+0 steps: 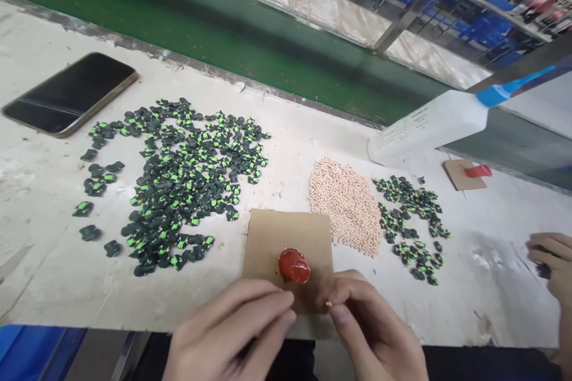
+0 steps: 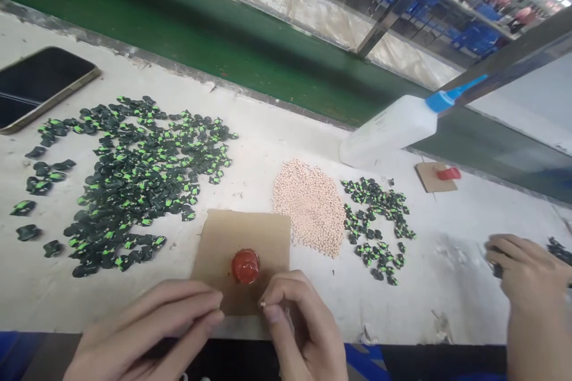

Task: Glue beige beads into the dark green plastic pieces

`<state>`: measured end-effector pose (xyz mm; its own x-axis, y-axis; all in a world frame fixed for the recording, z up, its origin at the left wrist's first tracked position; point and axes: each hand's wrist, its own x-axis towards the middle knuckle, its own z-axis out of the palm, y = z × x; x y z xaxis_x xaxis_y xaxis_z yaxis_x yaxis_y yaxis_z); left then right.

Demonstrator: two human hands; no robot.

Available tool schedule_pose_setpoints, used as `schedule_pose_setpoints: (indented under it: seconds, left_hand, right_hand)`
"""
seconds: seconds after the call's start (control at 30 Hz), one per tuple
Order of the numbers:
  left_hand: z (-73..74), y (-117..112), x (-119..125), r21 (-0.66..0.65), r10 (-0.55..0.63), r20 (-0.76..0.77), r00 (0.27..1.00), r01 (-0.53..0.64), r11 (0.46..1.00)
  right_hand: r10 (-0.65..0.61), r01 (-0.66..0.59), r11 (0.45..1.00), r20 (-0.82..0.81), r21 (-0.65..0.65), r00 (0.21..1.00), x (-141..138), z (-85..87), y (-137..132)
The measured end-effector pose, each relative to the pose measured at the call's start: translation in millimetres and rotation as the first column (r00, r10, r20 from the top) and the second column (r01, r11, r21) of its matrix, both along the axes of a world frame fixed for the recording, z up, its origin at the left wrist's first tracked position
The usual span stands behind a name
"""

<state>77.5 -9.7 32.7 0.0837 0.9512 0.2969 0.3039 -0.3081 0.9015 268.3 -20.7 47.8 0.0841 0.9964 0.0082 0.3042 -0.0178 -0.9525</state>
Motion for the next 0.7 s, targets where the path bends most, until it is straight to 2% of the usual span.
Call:
schedule_pose_setpoints:
  seconds: [0.13, 0.3, 0.7]
  left_hand:
    - [-7.4, 2, -12, -0.046, 0.006, -0.052, 0.999, -0.009, 0.999]
    - [-13.5, 4, -15, -0.048, -0.048, -0.135, 0.99, 0.042, 0.998]
    - [-8.0, 10, -10, 0.037, 0.003, -0.132, 0.991, 0.001, 0.999]
  right_hand:
    - [-0.008, -0.002, 0.997, 0.127, 0.08, 0.992, -3, -9.8, 2]
    - [-0.001, -0.022, 0.994, 0.208, 0.107, 0.978, -3, -16.7, 3]
    - [-0.012, -0.025, 0.993, 0.318, 0.112, 0.948, -5, -16.2, 4]
